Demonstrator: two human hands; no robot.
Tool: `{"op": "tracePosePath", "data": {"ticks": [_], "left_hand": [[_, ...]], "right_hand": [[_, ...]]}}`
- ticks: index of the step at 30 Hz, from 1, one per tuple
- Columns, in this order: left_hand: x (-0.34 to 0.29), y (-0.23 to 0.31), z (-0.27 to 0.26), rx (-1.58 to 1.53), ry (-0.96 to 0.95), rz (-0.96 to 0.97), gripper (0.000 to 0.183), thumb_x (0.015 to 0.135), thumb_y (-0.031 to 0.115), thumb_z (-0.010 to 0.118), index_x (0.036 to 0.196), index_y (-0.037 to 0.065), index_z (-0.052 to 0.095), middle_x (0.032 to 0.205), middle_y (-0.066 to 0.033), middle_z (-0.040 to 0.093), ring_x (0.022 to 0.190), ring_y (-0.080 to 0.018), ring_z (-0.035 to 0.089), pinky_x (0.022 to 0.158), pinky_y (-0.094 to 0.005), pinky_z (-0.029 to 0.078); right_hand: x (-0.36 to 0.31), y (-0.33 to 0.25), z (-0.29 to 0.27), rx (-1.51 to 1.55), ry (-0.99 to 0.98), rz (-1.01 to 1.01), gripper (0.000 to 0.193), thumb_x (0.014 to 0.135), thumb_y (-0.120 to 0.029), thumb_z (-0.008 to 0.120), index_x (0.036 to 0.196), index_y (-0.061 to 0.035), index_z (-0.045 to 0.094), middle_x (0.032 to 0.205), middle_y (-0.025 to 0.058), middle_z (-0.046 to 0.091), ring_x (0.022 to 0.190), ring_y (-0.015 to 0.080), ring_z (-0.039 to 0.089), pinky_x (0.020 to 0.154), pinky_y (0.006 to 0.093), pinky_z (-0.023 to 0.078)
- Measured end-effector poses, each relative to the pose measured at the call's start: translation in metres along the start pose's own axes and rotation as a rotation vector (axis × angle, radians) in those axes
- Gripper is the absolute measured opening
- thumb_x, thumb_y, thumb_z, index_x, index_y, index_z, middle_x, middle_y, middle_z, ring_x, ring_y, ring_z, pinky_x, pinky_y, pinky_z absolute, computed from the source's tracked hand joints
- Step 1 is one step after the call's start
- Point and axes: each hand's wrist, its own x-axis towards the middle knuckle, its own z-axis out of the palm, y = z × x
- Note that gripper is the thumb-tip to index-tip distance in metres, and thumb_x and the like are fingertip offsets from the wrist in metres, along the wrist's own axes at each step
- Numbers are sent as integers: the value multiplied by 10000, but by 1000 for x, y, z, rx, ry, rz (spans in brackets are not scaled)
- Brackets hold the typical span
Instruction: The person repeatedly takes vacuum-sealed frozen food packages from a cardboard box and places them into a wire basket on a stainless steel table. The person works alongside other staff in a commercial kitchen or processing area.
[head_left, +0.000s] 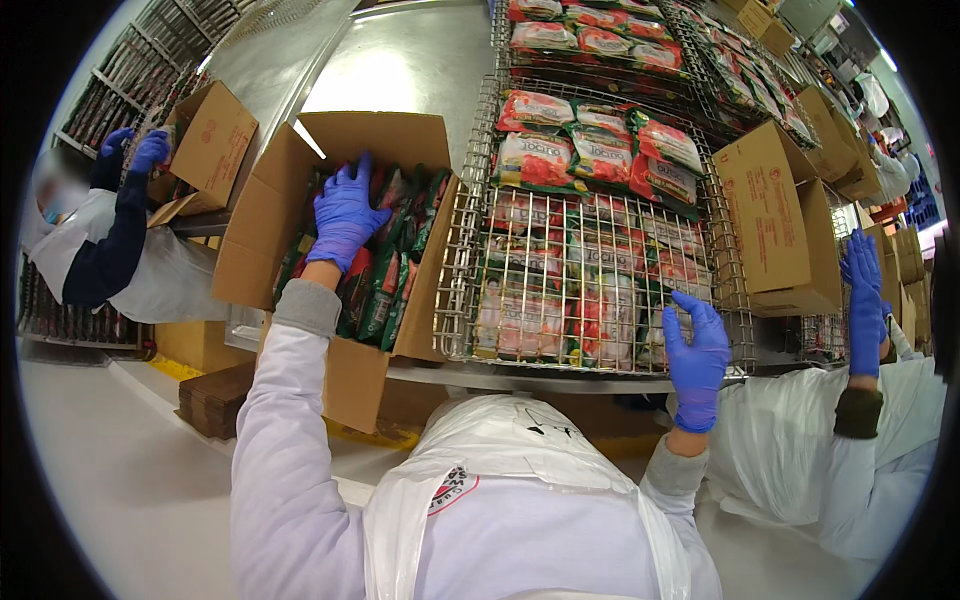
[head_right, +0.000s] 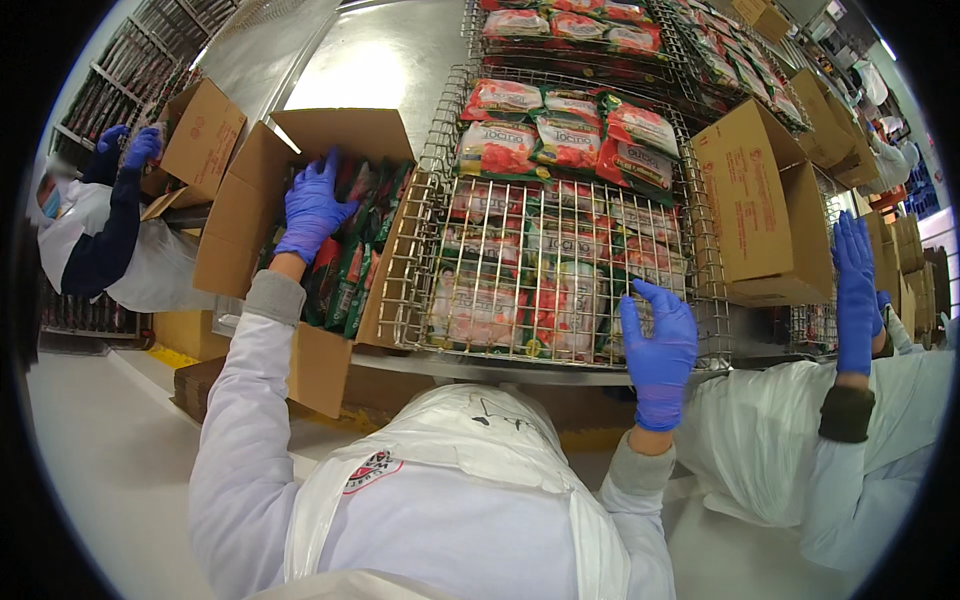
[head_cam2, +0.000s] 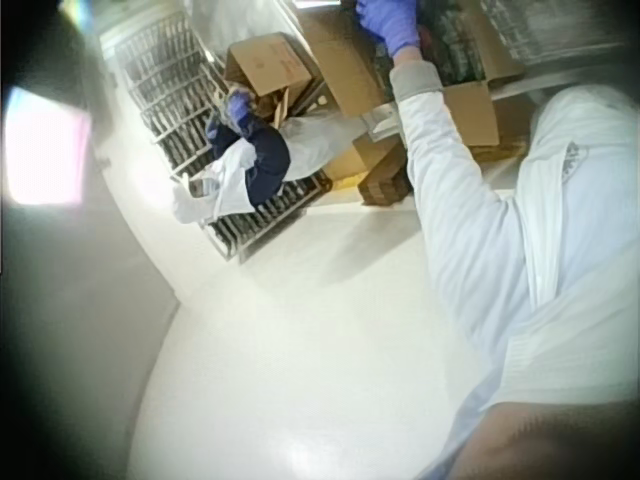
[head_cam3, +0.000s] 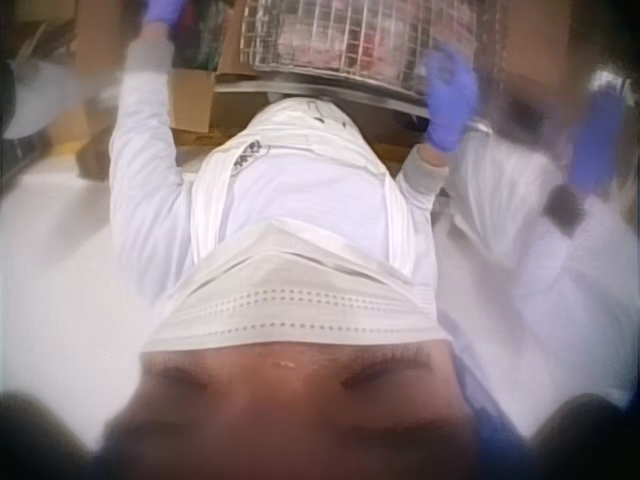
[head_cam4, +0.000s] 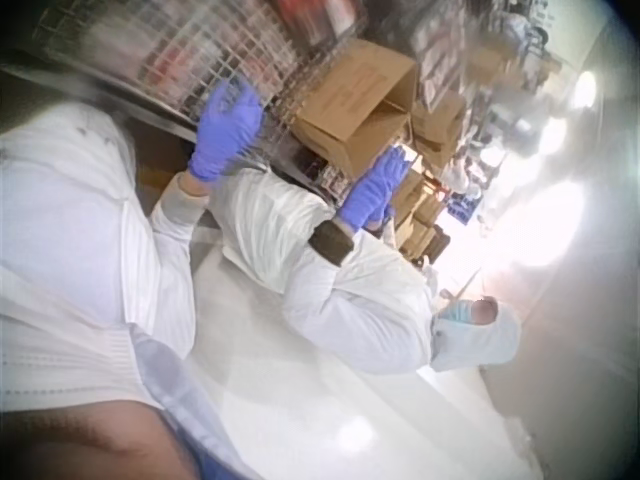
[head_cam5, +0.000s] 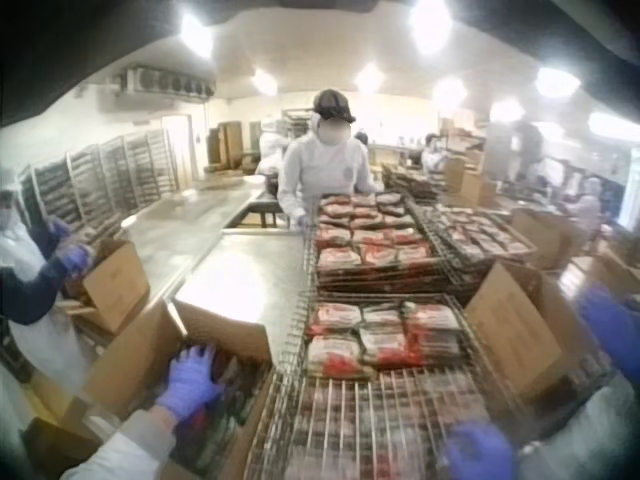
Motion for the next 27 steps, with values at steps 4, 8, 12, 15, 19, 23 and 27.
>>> {"op": "tracePosePath", "data": {"ticks": [4,8,12,15,19,23,27], "left_hand": [[3,3,0,-279,80,-2,999,654,509,787,1475,188,316,1357,-218,458,1219,-404,475,984,-508,424],[0,20,-8,-130,-47,178,1044,622,553,790,1467,158,321,1349,-225,460,1222,-410,468,1007,-498,407],[10,34,-38,-715,299,143,660,756,335,784,1313,81,541,1207,-186,570,1125,-308,559,954,-387,453],[21,118,-106,-851,377,326,444,810,216,747,1214,77,625,1102,-152,621,1056,-256,596,924,-344,464],[69,227,-105,-683,142,696,410,841,285,712,1182,69,635,1131,-142,622,1077,-279,593,945,-343,457],[113,288,-52,-433,-107,721,918,727,563,731,1419,57,401,1314,-236,504,1266,-369,442,1062,-421,363],[98,321,-47,-210,-231,790,1115,582,559,816,1446,48,331,1300,-258,493,1196,-399,500,1023,-431,408]], "right_hand": [[1,0,-10,232,-103,-29,277,831,-147,701,1087,-60,644,1064,110,648,939,266,615,866,375,474],[26,3,-51,374,-209,-95,325,821,-111,703,1127,-53,614,1102,127,631,1000,290,607,898,386,468],[103,-3,-63,103,-175,-335,339,827,-139,684,1146,-59,604,1120,157,623,1063,312,593,920,398,464],[180,40,-12,-16,-223,-496,432,810,-257,687,1184,-61,593,1150,170,620,1093,328,583,956,412,453],[267,91,61,-434,-308,-412,903,627,-521,778,1362,-96,470,1394,147,476,1290,364,438,1083,434,359],[271,91,89,-394,-389,-197,1058,554,-608,798,1422,-140,414,1453,128,411,1325,351,404,1092,455,345],[256,88,59,-367,-560,-310,967,546,-518,847,1339,-89,495,1333,162,507,1228,346,489,1045,417,401]]}}
